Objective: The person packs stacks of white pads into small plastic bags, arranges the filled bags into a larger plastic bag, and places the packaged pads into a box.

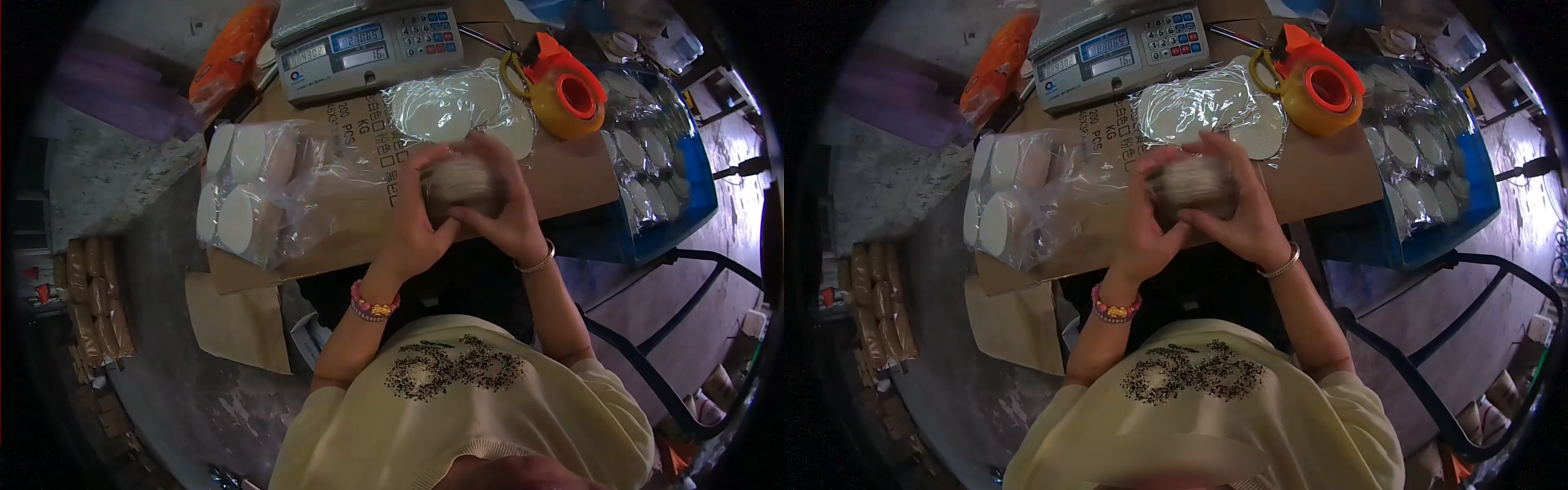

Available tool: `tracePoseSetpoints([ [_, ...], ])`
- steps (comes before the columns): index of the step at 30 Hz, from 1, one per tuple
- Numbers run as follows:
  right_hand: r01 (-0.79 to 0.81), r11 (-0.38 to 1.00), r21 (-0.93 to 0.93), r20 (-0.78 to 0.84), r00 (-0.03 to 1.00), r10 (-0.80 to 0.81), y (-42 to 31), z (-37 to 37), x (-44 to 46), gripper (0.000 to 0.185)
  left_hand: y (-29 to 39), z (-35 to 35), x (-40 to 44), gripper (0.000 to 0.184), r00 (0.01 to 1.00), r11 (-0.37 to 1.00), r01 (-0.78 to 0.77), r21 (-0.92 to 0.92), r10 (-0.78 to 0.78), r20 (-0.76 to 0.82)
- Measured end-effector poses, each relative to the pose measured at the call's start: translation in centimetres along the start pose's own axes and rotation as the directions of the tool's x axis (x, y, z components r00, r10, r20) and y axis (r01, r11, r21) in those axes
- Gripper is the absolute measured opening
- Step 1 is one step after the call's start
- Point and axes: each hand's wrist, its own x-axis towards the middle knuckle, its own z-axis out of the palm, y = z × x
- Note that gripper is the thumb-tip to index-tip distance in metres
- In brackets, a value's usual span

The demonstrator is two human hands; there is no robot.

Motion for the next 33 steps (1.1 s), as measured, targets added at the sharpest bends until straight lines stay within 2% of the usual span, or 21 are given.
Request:
tracePoseSetpoints([
  [2,-0.042,0.998,-0.047,0.031,0.999,0.044,1.2,-0.6,-0.9,0.078,-0.8,-0.2,-0.7,0.065,0.973,0.972,0.229,-0.049,-0.227,0.052],
  [3,-0.105,0.99,-0.096,0.067,0.991,0.111,1.7,-0.7,-1.3,0.074,-0.9,-0.5,-0.3,0.065,0.973,0.972,0.229,-0.046,-0.226,0.053],
  [5,-0.18,0.982,-0.05,-0.035,0.983,0.178,2.3,-0.4,-2.2,0.069,-0.8,-1.4,0.9,0.057,0.986,0.982,-0.091,0.163,0.066,0.154],
  [6,-0.233,0.973,-0.003,-0.135,0.964,0.23,2.4,-0.4,-2.2,0.065,-0.9,-1.9,1.5,0.057,0.987,0.983,-0.086,0.164,0.061,0.152],
  [7,-0.198,0.973,0.121,-0.117,0.97,0.212,1.8,-1.1,-1.7,0.061,-1.1,-2.5,2.5,0.057,0.995,0.984,0.003,0.176,-0.02,0.097],
  [8,-0.194,0.974,0.12,-0.118,0.971,0.208,2.2,-1.5,-1.6,0.061,-1.3,-3.2,3.5,0.058,0.994,0.979,0.093,0.182,-0.102,0.043],
  [9,-0.225,0.864,0.45,-0.154,0.934,0.324,3.0,-2.0,-1.7,0.061,-2.1,-4.0,4.9,0.058,0.994,0.979,0.089,0.181,-0.099,0.044],
  [10,-0.206,0.654,0.728,-0.145,0.886,0.44,3.8,-2.6,-1.9,0.061,-3.0,-4.7,6.5,0.065,0.983,0.907,0.179,0.38,-0.183,-0.027],
  [11,-0.194,0.502,0.843,-0.059,0.894,0.445,4.5,-3.5,-2.1,0.061,-3.7,-5.1,7.8,0.073,0.963,0.789,0.267,0.553,-0.245,-0.115],
  [12,-0.19,0.509,0.84,-0.061,0.898,0.436,4.4,-3.7,-1.9,0.061,-4.1,-5.3,8.7,0.073,0.965,0.793,0.26,0.551,-0.235,-0.116],
  [14,-0.063,0.192,0.979,-0.022,0.911,0.411,4.0,-3.9,-2.0,0.061,-4.5,-5.1,9.9,0.091,0.978,0.479,0.181,0.859,-0.178,-0.107],
  [15,-0.062,0.196,0.979,-0.024,0.912,0.41,4.1,-4.1,-2.0,0.061,-4.6,-5.0,10.4,0.092,0.965,0.476,0.245,0.845,-0.2,-0.167],
  [19,-0.08,0.26,0.962,-0.027,0.922,0.385,5.4,-4.2,-3.0,0.06,-4.1,-5.7,11.7,0.089,0.931,0.51,0.306,0.804,-0.337,-0.14],
  [21,-0.075,0.293,0.953,-0.05,0.917,0.397,5.9,-4.2,-3.2,0.06,-5.3,-6.4,11.2,0.079,0.9,0.654,0.416,0.632,-0.394,-0.185],
  [22,-0.104,0.354,0.929,-0.046,0.92,0.39,6.2,-4.3,-3.3,0.064,-6.3,-6.9,10.6,0.079,0.902,0.652,0.413,0.636,-0.39,-0.185],
  [23,-0.132,0.414,0.9,-0.042,0.922,0.385,6.3,-4.4,-3.4,0.068,-7.4,-7.5,9.8,0.075,0.895,0.782,0.447,0.434,-0.381,-0.234],
  [24,-0.128,0.412,0.902,-0.043,0.924,0.381,6.4,-4.5,-3.3,0.068,-7.1,-7.6,9.4,0.072,0.881,0.872,0.444,0.208,-0.382,-0.279],
  [25,-0.153,0.412,0.898,-0.013,0.927,0.374,6.4,-4.5,-3.2,0.072,-6.8,-7.5,8.7,0.057,0.891,0.942,0.335,0.022,-0.309,-0.333],
  [28,-0.181,0.429,0.885,0.03,0.942,0.335,5.1,-4.0,-2.4,0.079,-4.0,-8.2,7.3,0.045,0.875,0.967,0.222,-0.123,-0.253,-0.412],
  [29,-0.178,0.453,0.873,0.041,0.954,0.296,4.5,-3.8,-1.9,0.082,-3.5,-8.2,7.1,0.036,0.866,0.968,0.213,-0.129,-0.249,-0.433],
  [33,-0.203,0.456,0.866,0.085,0.96,0.266,3.9,-3.6,-1.3,0.087,-2.9,-8.3,6.5,0.031,0.885,0.96,0.253,-0.12,-0.28,-0.373],
])
